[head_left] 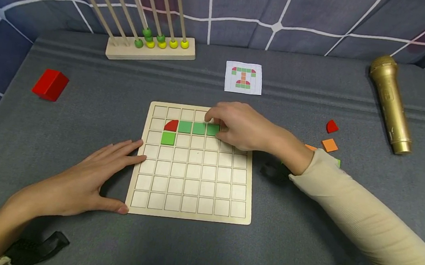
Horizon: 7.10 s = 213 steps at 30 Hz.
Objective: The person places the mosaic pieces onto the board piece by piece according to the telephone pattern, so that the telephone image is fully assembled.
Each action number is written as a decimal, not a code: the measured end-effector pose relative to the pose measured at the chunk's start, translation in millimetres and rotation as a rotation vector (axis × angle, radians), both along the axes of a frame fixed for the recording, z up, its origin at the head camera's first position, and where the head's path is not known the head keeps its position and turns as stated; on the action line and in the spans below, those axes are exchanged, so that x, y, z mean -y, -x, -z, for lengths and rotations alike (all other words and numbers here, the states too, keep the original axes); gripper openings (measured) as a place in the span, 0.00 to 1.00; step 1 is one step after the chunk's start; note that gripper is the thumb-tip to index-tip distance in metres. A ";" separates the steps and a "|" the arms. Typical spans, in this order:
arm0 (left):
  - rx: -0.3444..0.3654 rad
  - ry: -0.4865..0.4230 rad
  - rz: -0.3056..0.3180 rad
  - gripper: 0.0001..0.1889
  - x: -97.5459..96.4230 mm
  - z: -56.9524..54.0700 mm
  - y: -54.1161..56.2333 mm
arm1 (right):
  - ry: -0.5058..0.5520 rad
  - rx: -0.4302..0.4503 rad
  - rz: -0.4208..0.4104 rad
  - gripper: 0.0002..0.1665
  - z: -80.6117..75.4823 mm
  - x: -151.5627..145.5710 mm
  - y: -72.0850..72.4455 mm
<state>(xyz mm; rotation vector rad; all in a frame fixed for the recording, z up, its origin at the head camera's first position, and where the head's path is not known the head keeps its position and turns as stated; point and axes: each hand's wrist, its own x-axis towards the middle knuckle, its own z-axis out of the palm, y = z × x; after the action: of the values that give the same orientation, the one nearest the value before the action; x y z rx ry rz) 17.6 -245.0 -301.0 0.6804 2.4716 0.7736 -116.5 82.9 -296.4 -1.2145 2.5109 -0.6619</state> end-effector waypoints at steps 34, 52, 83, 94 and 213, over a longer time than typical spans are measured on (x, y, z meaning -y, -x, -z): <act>0.030 0.016 -0.001 0.52 -2.0 -1.7 1.6 | 0.086 0.016 0.192 0.17 -12.2 -89.9 -25.6; 0.007 0.052 0.010 0.51 -1.9 -5.1 4.8 | -0.096 -0.023 0.529 0.22 -8.1 -199.5 -4.5; 0.001 0.025 0.004 0.50 -2.5 -5.3 2.9 | -0.134 -0.002 0.482 0.21 2.1 -203.9 -0.9; 0.018 0.025 -0.004 0.50 -2.5 -4.5 3.3 | -0.032 -0.067 0.459 0.18 -1.6 -193.2 -8.0; 0.007 0.040 0.005 0.51 -2.2 -2.9 5.2 | 0.183 0.001 0.146 0.17 -1.3 -131.8 -53.3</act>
<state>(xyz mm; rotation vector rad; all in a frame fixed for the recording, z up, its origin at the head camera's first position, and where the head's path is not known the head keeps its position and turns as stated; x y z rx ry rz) 12.4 -242.9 -298.1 0.6682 2.4710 0.7217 -63.2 214.7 -295.2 -1.0932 2.6034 -0.9454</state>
